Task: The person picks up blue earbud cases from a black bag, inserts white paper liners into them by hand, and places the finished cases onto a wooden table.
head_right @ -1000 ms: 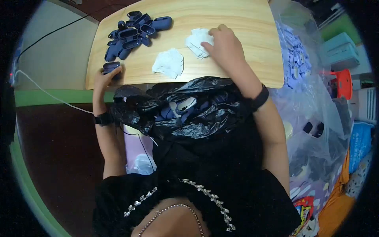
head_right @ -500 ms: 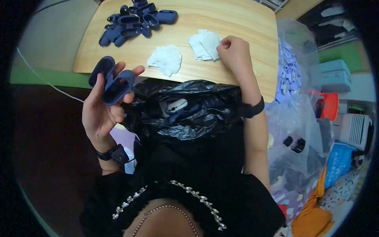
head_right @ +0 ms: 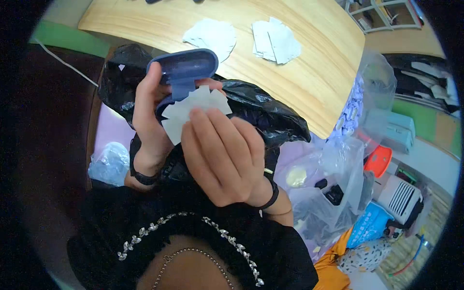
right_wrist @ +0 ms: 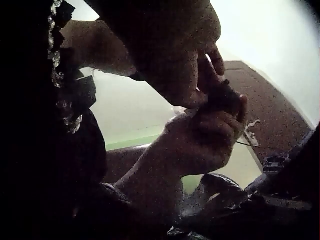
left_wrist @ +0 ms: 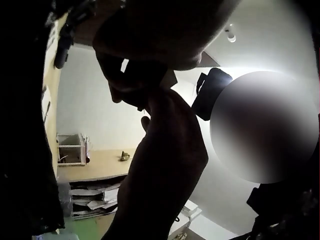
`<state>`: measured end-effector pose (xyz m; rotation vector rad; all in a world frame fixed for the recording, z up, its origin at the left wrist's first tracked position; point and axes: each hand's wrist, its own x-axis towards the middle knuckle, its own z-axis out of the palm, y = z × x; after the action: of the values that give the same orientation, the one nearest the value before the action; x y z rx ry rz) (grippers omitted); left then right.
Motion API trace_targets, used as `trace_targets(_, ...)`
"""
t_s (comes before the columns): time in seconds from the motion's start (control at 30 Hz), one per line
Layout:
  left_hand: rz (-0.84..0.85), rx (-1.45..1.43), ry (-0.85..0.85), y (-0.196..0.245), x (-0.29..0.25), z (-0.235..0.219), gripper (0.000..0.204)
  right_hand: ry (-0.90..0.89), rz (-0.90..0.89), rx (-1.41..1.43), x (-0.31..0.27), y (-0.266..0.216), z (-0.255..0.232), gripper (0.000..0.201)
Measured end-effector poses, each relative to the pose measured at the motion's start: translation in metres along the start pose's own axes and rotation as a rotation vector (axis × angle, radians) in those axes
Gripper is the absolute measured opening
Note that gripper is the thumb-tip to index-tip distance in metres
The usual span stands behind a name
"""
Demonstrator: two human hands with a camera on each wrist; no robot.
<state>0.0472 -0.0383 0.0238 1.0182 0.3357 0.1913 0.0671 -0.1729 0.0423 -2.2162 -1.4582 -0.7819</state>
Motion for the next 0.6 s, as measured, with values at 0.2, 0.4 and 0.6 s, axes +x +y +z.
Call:
trace_targets(0.2, 0.027, 0.03, 0.049, -0.003, 0.0, 0.001, 0.068, -0.116, 0.077, -0.01, 0.007, -0.006, -0.001, 0.018)
trace_targets(0.4, 0.016, 0.091, 0.08, -0.006, -0.001, -0.002, 0.067, -0.117, 0.256, -0.018, 0.009, -0.013, 0.007, 0.024)
trace_targets(0.6, 0.028, 0.088, 0.112, -0.015, 0.008, -0.006, 0.068, -0.224, 0.43, 0.143, 0.01, -0.021, 0.014, 0.037)
